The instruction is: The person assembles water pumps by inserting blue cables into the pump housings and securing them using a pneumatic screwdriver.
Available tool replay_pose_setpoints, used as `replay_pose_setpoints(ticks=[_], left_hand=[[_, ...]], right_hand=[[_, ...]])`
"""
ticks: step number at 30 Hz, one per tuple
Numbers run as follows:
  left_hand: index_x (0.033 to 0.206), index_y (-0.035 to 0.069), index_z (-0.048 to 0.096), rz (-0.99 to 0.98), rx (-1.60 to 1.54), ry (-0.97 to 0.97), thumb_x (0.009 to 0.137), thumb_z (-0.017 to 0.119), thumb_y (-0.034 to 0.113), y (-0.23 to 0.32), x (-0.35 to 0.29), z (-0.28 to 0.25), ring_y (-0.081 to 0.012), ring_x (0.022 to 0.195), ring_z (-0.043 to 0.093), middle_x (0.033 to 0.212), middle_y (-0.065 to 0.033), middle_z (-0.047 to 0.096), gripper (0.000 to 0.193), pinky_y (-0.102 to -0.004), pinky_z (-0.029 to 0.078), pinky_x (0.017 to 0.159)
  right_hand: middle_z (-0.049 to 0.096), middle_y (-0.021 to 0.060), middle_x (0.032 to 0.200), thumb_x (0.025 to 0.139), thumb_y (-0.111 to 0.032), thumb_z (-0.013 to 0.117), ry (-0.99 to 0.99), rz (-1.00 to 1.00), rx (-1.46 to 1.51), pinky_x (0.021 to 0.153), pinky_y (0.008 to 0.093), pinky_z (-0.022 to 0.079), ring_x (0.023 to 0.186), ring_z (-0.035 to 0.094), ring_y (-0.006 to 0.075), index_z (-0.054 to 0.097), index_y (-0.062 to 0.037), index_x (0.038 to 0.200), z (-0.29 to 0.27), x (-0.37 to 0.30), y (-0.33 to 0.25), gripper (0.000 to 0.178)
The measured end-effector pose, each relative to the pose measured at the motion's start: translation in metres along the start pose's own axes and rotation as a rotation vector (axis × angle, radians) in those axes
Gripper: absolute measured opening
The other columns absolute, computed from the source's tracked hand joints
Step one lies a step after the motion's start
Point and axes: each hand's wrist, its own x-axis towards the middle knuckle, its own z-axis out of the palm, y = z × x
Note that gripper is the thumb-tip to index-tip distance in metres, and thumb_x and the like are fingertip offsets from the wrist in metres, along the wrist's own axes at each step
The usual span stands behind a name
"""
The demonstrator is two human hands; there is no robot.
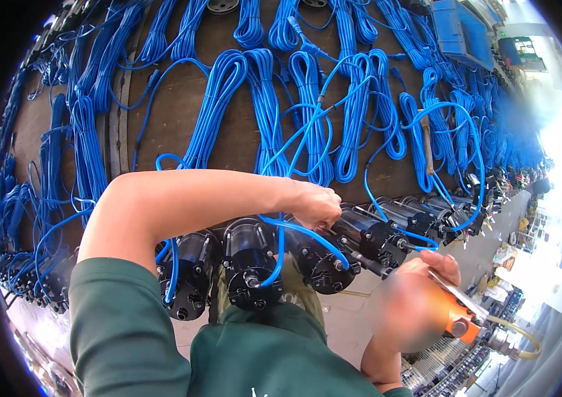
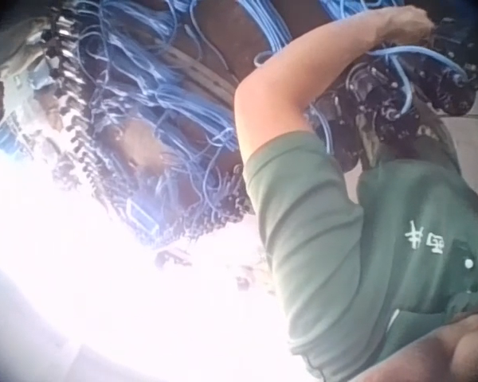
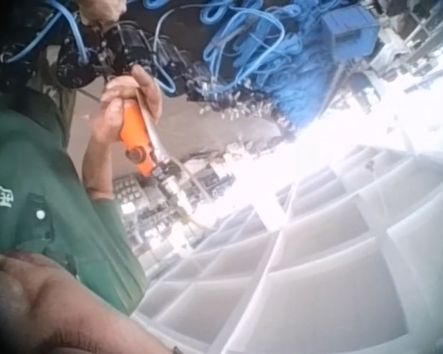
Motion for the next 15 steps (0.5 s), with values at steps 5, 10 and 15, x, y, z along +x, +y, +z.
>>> replay_pose_setpoints(ticks=[5, 10, 15], left_hand=[[0.066, 0.000, 0.065, 0.047, -0.025, 0.014, 0.069, 0.068, 0.014, -0.005, -0.001, 0.002, -0.0390, 0.067, 0.062, 0.064, -0.0178, 0.063, 0.014, -0.0440, 0.048, 0.058], [0.071, 0.004, 0.071, 0.050, 0.027, 0.010, 0.071, 0.072, 0.007, -0.001, -0.002, 0.000, -0.0322, 0.067, 0.067, 0.066, -0.0138, 0.066, 0.003, -0.0426, 0.049, 0.056], [0.070, 0.005, 0.070, 0.053, 0.049, -0.023, 0.072, 0.072, 0.009, -0.005, 0.000, 0.001, -0.0310, 0.066, 0.066, 0.065, -0.0119, 0.065, 0.005, -0.0429, 0.047, 0.055]], right_hand=[[0.063, 0.0279, 0.108, 0.071, -0.007, 0.051, -0.032, -0.043, -0.025, 0.058, 0.0264, 0.050, 0.054, 0.054, 0.0131, 0.046, 0.0110, 0.129, -0.010, -0.001, 0.013, 0.061], [0.063, 0.0274, 0.110, 0.072, -0.007, 0.051, -0.073, -0.110, -0.074, 0.060, 0.0268, 0.050, 0.057, 0.055, 0.0123, 0.046, 0.0089, 0.132, -0.003, 0.005, 0.030, 0.063], [0.063, 0.0264, 0.110, 0.072, -0.008, 0.051, -0.040, -0.060, -0.072, 0.058, 0.0266, 0.049, 0.056, 0.054, 0.0122, 0.047, 0.0082, 0.131, 0.000, 0.010, 0.030, 0.061]])
